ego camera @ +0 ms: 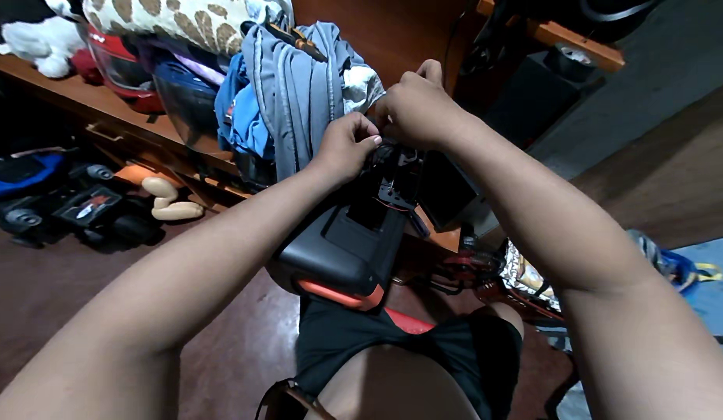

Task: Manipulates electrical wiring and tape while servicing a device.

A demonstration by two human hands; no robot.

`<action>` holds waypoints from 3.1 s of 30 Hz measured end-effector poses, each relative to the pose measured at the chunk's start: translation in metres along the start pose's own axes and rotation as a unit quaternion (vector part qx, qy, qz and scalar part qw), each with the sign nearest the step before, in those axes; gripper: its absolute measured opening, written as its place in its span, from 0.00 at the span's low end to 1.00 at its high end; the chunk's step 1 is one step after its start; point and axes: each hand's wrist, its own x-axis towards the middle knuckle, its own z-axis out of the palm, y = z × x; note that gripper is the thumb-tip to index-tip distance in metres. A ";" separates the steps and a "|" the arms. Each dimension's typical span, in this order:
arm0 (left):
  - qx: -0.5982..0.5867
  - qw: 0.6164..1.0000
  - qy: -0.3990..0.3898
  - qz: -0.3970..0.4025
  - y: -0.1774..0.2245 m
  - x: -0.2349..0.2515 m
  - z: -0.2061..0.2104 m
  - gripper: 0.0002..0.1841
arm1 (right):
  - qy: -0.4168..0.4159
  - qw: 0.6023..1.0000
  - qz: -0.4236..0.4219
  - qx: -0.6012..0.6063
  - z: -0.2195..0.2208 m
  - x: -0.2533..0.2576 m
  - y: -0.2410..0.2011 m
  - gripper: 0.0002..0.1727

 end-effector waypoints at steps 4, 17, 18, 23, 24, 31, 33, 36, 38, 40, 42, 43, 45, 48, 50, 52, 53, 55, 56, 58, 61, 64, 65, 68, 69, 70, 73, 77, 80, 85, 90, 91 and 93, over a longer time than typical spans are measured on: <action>-0.017 1.000 0.019 0.011 -0.003 -0.001 -0.001 0.06 | 0.092 0.995 -0.035 -0.026 0.017 -0.001 0.006 0.11; -0.038 0.997 0.058 -0.027 -0.001 0.000 0.001 0.09 | 0.061 0.939 0.157 0.301 0.032 -0.010 0.003 0.07; -0.037 0.997 0.061 -0.028 -0.002 0.000 0.002 0.09 | 0.061 0.933 0.162 0.317 0.033 -0.010 0.002 0.07; -0.027 0.997 0.069 -0.012 -0.002 -0.001 0.001 0.09 | 0.083 0.906 0.175 0.377 0.040 -0.010 -0.003 0.05; -0.022 0.997 0.070 -0.006 -0.002 -0.001 0.000 0.09 | 0.088 0.903 0.176 0.383 0.041 -0.010 -0.005 0.05; -0.011 0.998 0.069 -0.006 0.002 -0.003 -0.002 0.19 | 0.098 0.900 0.169 0.390 0.043 -0.011 -0.011 0.06; 0.002 0.999 0.054 -0.006 0.002 -0.003 -0.002 0.22 | 0.091 0.905 0.168 0.380 0.043 -0.011 -0.012 0.06; 0.076 0.996 0.027 -0.029 -0.001 0.000 -0.003 0.18 | 0.090 0.912 0.157 0.368 0.044 -0.012 -0.012 0.07; 0.111 0.992 0.023 -0.053 -0.001 0.000 -0.005 0.14 | 0.094 0.913 0.152 0.367 0.046 -0.012 -0.011 0.08; 0.132 0.989 0.037 -0.060 0.000 0.000 -0.005 0.13 | 0.098 0.911 0.162 0.367 0.048 -0.014 -0.010 0.08; 0.137 0.988 0.049 -0.060 0.000 0.000 -0.005 0.14 | 0.100 0.907 0.172 0.372 0.051 -0.016 -0.010 0.08; 0.136 0.988 0.050 -0.059 0.000 0.000 -0.006 0.14 | 0.098 0.907 0.174 0.372 0.052 -0.016 -0.010 0.09; 0.125 0.990 0.050 -0.050 -0.001 0.000 -0.006 0.12 | 0.098 0.909 0.166 0.369 0.055 -0.017 -0.010 0.08; 0.088 0.994 0.052 -0.046 -0.002 0.000 -0.004 0.08 | 0.104 0.907 0.160 0.376 0.058 -0.017 -0.010 0.07; 0.070 0.995 0.049 -0.057 -0.001 0.000 -0.004 0.08 | 0.102 0.911 0.159 0.367 0.058 -0.019 -0.010 0.09; 0.060 0.995 0.048 -0.059 0.000 -0.001 -0.004 0.08 | 0.094 0.920 0.160 0.345 0.059 -0.020 -0.011 0.09; 0.057 0.995 0.049 -0.059 0.000 -0.001 -0.003 0.08 | 0.091 0.925 0.161 0.333 0.060 -0.019 -0.011 0.08; 0.046 0.996 0.051 -0.060 0.001 -0.001 -0.002 0.08 | 0.089 0.929 0.170 0.316 0.060 -0.018 -0.013 0.09; 0.040 0.996 0.053 -0.060 0.001 -0.001 -0.002 0.08 | 0.087 0.928 0.178 0.316 0.059 -0.017 -0.015 0.10; 0.051 0.996 0.056 -0.056 0.001 -0.001 -0.003 0.07 | 0.093 0.922 0.190 0.323 0.059 -0.016 -0.016 0.10; 0.115 0.992 0.057 -0.016 0.002 -0.004 -0.004 0.09 | 0.110 0.914 0.195 0.337 0.061 -0.015 -0.015 0.10; 0.157 0.986 0.047 0.040 -0.001 -0.005 -0.005 0.12 | 0.114 0.913 0.194 0.341 0.062 -0.014 -0.014 0.10; 0.150 0.987 0.042 0.046 -0.001 -0.005 -0.005 0.13 | 0.115 0.913 0.191 0.341 0.062 -0.014 -0.013 0.10; 0.066 0.997 0.024 0.028 0.002 -0.007 -0.008 0.14 | 0.112 0.919 0.171 0.338 0.063 -0.015 -0.007 0.09; 0.020 0.999 0.027 0.014 0.001 -0.005 -0.007 0.16 | 0.111 0.922 0.164 0.333 0.063 -0.016 -0.005 0.09; -0.016 0.999 0.038 -0.010 0.001 -0.004 -0.006 0.18 | 0.108 0.927 0.158 0.324 0.062 -0.017 -0.005 0.09; -0.060 0.993 0.057 -0.089 0.002 0.001 -0.004 0.19 | 0.099 0.940 0.142 0.295 0.061 -0.018 -0.003 0.10; -0.083 0.991 0.055 -0.094 -0.003 0.002 -0.003 0.08 | 0.095 0.953 0.117 0.261 0.062 -0.016 -0.003 0.10; -0.058 0.996 0.042 -0.056 -0.007 0.000 0.000 0.09 | 0.093 0.957 0.111 0.252 0.062 -0.015 -0.004 0.10; -0.005 1.000 0.023 -0.001 -0.005 -0.001 -0.003 0.07 | 0.073 0.959 0.120 0.247 0.057 -0.015 -0.004 0.11; 0.008 1.000 0.011 -0.017 -0.003 0.000 -0.003 0.06 | 0.076 0.953 0.118 0.267 0.055 -0.018 -0.004 0.09; 0.003 1.000 0.014 -0.022 -0.004 0.001 -0.003 0.06 | 0.079 0.949 0.123 0.281 0.054 -0.020 -0.004 0.08; -0.003 0.999 0.027 -0.034 -0.004 0.002 -0.003 0.06 | 0.085 0.935 0.143 0.312 0.051 -0.024 -0.005 0.13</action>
